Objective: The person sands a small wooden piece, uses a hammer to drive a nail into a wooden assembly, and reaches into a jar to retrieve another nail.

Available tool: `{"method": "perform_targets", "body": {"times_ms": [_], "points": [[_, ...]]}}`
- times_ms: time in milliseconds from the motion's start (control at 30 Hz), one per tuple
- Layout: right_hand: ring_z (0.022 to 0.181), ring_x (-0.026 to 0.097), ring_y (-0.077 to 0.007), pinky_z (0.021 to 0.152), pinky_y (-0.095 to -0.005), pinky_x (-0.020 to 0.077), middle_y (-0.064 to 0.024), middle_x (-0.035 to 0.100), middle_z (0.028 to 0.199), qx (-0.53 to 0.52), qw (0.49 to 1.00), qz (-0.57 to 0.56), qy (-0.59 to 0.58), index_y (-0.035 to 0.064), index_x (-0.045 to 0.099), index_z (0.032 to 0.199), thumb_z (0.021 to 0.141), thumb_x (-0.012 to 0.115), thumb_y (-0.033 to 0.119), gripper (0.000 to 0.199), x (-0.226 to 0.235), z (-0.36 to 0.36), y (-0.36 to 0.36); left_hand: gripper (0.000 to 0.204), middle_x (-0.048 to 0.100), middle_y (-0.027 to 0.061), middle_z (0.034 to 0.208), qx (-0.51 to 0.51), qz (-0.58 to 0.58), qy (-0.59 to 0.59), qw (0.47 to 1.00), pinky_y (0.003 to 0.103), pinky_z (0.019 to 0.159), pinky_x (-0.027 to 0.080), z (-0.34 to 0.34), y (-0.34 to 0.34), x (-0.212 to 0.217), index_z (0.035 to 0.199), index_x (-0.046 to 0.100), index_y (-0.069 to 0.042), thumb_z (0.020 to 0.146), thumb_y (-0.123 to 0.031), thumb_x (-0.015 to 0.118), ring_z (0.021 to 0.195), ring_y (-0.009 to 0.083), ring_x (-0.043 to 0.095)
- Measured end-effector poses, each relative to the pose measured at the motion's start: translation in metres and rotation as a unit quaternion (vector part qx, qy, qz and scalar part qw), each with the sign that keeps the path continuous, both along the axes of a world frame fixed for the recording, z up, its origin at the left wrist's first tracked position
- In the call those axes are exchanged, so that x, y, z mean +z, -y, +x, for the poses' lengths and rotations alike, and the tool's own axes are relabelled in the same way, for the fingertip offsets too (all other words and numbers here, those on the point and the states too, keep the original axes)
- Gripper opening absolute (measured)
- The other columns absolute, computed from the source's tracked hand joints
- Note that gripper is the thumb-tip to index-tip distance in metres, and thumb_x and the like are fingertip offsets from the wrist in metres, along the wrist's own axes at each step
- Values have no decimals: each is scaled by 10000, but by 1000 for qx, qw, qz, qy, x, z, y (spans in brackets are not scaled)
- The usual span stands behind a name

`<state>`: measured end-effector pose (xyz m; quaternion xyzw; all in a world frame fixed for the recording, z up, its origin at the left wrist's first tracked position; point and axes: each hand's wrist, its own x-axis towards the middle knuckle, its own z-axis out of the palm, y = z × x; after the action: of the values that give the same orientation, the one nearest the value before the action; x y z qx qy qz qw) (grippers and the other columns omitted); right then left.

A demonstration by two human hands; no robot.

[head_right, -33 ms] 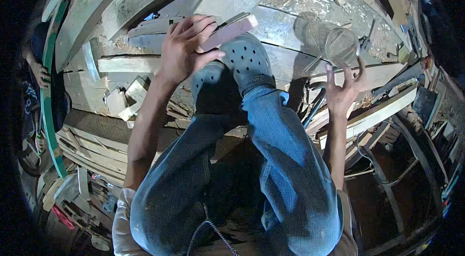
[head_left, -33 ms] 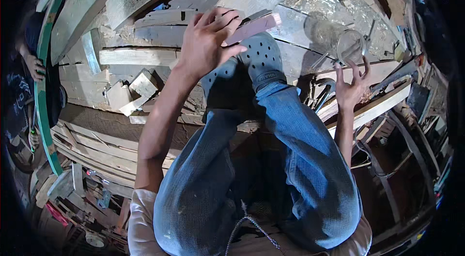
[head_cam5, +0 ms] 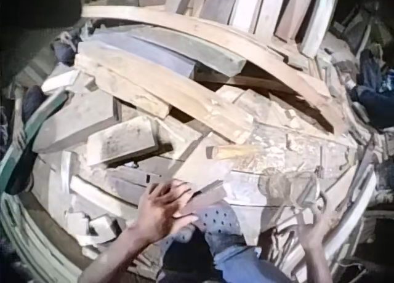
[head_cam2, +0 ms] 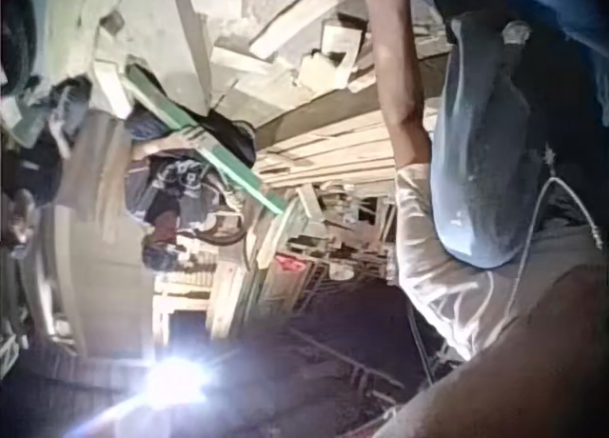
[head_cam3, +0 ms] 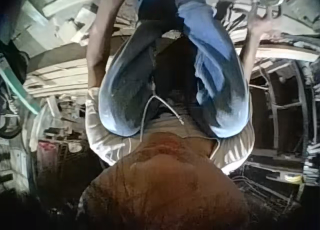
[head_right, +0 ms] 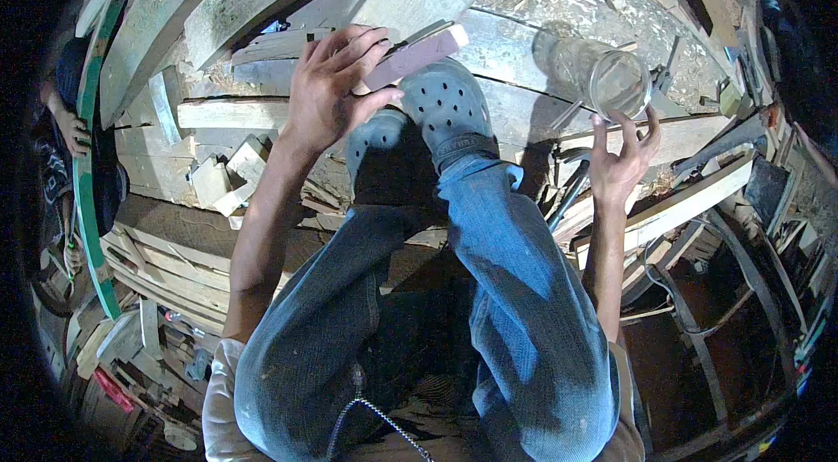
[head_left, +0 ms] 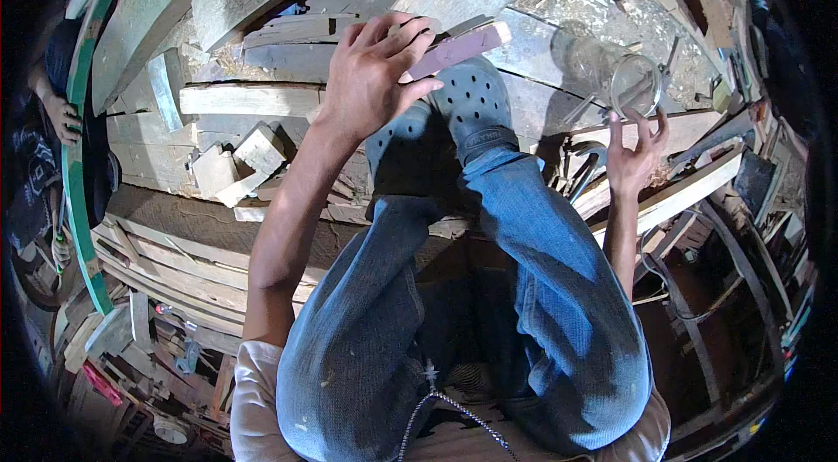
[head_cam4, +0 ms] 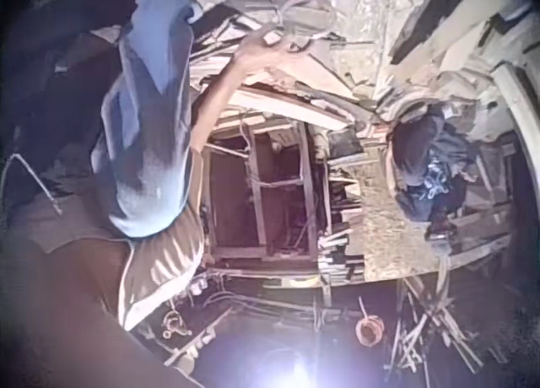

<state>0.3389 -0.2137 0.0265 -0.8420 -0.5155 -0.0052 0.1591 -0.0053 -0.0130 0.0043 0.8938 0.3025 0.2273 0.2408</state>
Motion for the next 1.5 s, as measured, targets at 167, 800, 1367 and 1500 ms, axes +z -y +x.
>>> {"method": "perform_targets", "body": {"times_ms": [167,800,1367,1500], "points": [[1232,545,-355,1006,-458,468,-198,550,1312,-21,999,20,-35,133,747,1012,825,796,153,193,-13,-4,-4,597,668,54,1262,19,-24,-18,999,432,918,476,-14,0,10,1152,704,-75,651,-358,863,1159,303,598],[1202,574,-404,909,-472,557,-273,549,1316,159,982,91,-54,85,748,944,727,743,-58,260,62,-40,-13,612,675,152,1237,41,-138,107,984,419,973,508,1,8,48,1216,683,-23,702,-295,874,1121,310,634],[1075,621,-414,851,-463,570,-247,622,1202,410,889,196,-46,54,705,836,582,798,92,273,287,-87,-33,969,558,199,1349,-176,26,302,937,466,1063,393,68,-3,189,1383,429,32,680,-465,875,1248,381,529],[1143,590,-428,940,-510,510,-243,588,1255,378,895,235,1,116,722,881,584,821,104,313,335,-88,4,921,559,216,1329,-185,94,314,926,483,1051,425,77,21,255,1360,443,24,676,-393,895,1220,399,551]]}}
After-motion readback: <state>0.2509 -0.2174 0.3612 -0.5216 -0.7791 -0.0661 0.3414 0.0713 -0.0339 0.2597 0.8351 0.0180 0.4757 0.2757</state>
